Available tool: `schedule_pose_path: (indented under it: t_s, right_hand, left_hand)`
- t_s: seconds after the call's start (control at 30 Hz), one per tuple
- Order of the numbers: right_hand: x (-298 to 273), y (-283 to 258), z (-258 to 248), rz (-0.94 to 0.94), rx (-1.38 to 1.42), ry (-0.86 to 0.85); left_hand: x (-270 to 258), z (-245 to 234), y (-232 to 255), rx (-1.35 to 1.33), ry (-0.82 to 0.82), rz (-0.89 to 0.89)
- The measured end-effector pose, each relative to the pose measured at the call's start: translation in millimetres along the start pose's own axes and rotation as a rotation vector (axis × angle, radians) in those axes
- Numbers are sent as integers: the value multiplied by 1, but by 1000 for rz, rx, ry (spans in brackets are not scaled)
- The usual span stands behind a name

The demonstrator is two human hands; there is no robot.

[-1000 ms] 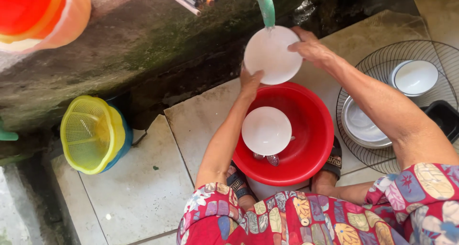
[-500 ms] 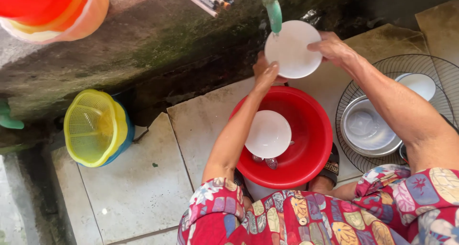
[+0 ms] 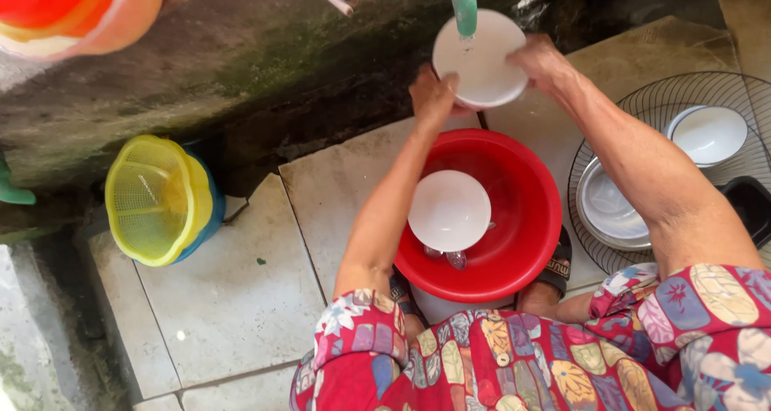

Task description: Washing ceramic bowls and utensils with soap and water at a low-level tap.

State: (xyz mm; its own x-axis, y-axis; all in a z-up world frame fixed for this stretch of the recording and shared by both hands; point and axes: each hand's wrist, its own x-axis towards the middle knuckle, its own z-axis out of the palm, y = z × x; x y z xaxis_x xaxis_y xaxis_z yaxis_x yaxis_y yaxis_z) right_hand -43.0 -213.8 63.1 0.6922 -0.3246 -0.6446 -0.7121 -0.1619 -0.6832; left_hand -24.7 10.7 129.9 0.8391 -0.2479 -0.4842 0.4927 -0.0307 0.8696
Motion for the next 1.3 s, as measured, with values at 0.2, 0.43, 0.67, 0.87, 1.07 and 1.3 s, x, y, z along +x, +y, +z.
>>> schedule_pose_path:
  t_s: [0.2,0.43,0.67,0.87,1.07,1.3]
  right_hand:
    - [-19,-20,4,-135,-180,-102]
    - [9,13,3,100,213,-208]
    - [-65,-64,25,-255,-511,-17]
    - [-63,-64,50,-1195,-1033,595]
    - [-108,-86,16,-1503,-1281,864]
    - [-85,14,-56,-865,-1590,837]
  left_hand:
    - [14,-17,-27,6,50,-217]
    - [6,-7,16,200,117,-62]
    - [79,-45,-141,-553,-44,-356]
    - [114,-20,-156,-748,-213,-358]
    - [149,-3,-144,-574,-108,-163]
    - [84,28,-44,-278,-78,-9]
